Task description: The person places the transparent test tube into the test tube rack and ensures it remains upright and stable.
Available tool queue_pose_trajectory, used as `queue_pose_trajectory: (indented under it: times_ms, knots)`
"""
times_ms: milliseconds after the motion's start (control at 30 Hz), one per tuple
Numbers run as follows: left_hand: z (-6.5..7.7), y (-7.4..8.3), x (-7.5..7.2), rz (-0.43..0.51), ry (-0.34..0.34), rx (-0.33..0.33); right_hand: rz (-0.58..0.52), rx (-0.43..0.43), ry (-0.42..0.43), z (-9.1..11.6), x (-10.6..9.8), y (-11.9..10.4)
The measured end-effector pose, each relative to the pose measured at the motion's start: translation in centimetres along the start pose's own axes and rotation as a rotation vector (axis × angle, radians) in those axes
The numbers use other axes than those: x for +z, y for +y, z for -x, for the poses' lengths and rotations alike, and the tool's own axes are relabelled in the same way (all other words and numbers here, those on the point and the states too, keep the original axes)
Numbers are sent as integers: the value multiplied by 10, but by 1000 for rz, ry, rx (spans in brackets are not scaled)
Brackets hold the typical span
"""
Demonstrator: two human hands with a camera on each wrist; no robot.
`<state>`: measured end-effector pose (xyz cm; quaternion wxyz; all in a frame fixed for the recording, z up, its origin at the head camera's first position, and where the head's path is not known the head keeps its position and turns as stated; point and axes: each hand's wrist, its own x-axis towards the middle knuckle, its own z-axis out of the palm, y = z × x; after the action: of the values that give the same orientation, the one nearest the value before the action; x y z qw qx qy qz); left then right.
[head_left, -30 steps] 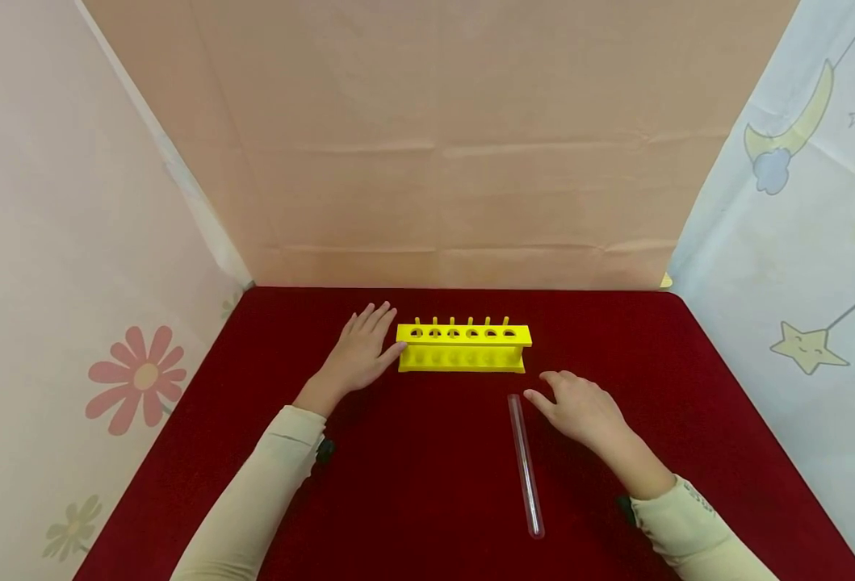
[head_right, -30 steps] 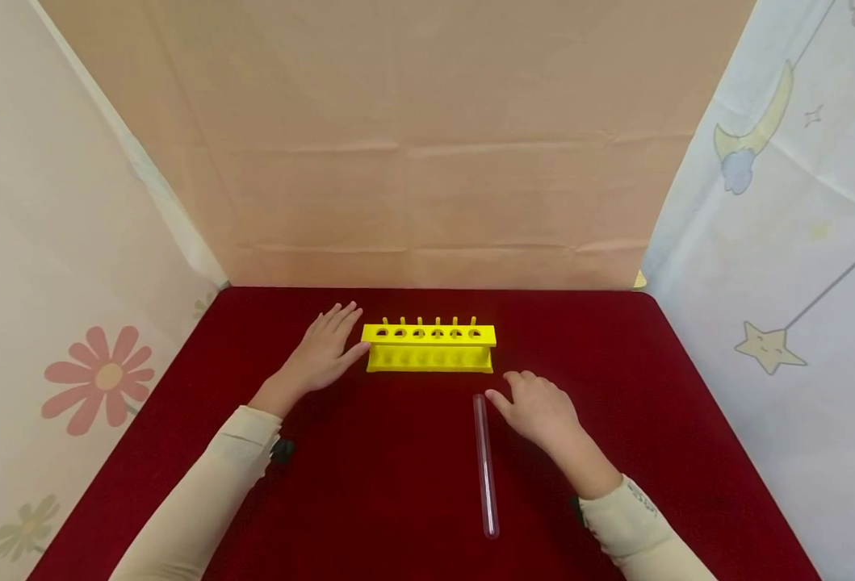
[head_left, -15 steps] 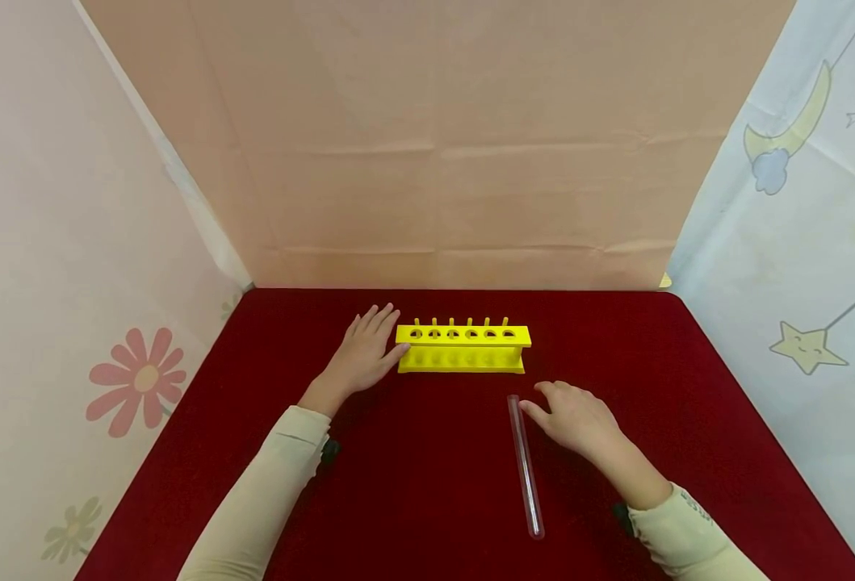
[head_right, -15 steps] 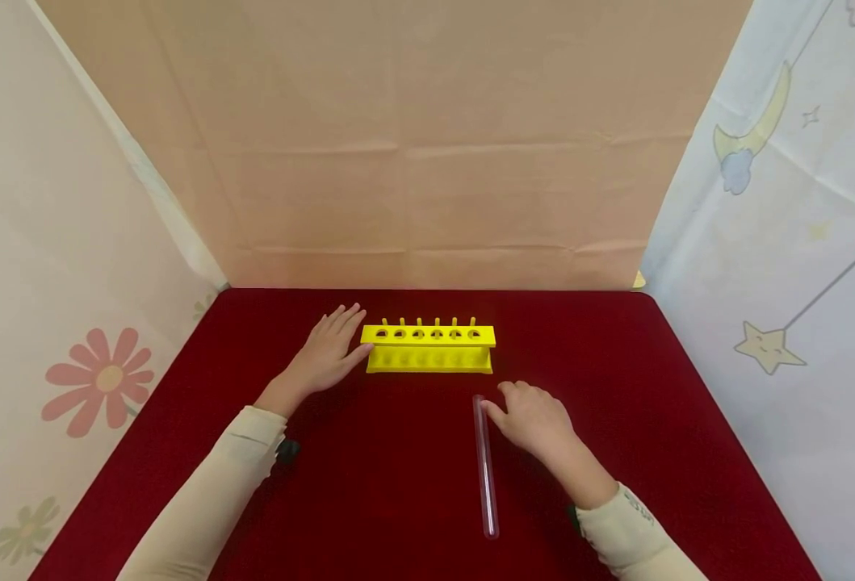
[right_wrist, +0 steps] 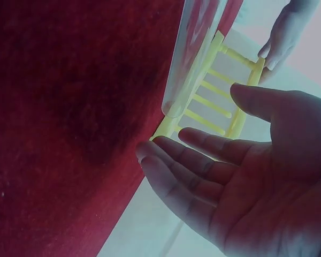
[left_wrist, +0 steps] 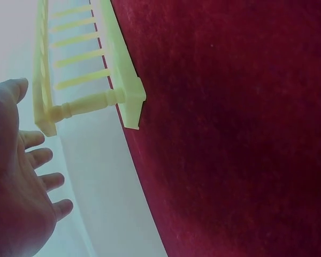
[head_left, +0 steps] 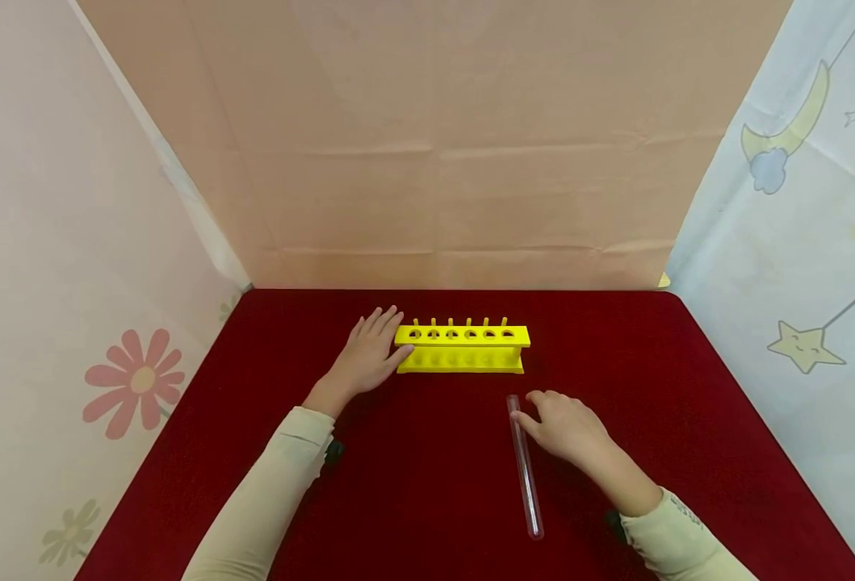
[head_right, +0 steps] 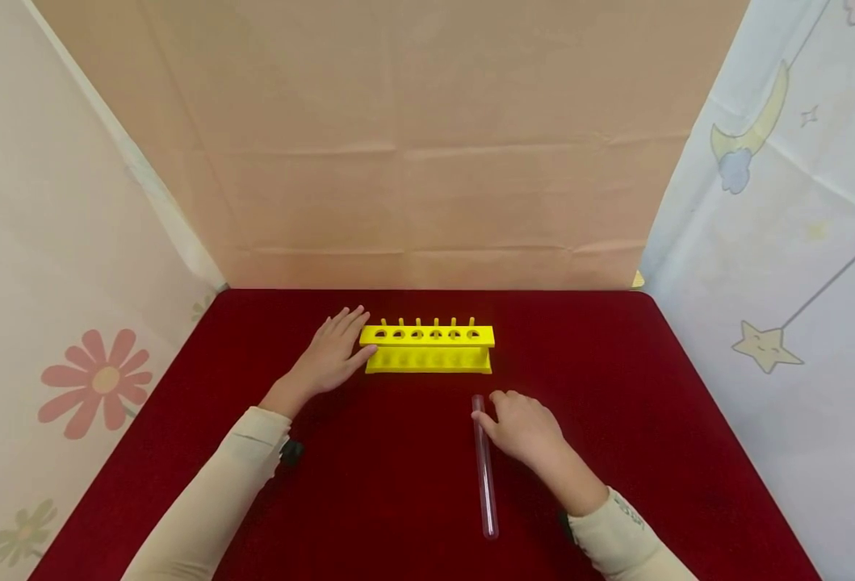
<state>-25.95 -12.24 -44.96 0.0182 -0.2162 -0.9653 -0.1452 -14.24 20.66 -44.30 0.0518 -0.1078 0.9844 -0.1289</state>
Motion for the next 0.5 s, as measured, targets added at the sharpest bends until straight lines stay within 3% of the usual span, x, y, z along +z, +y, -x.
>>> queue_pose_trajectory:
  times_ms: [500]
  knots:
    - [-6,3,4,-14,-17,-4,-16,41,-60,4,2,-6]
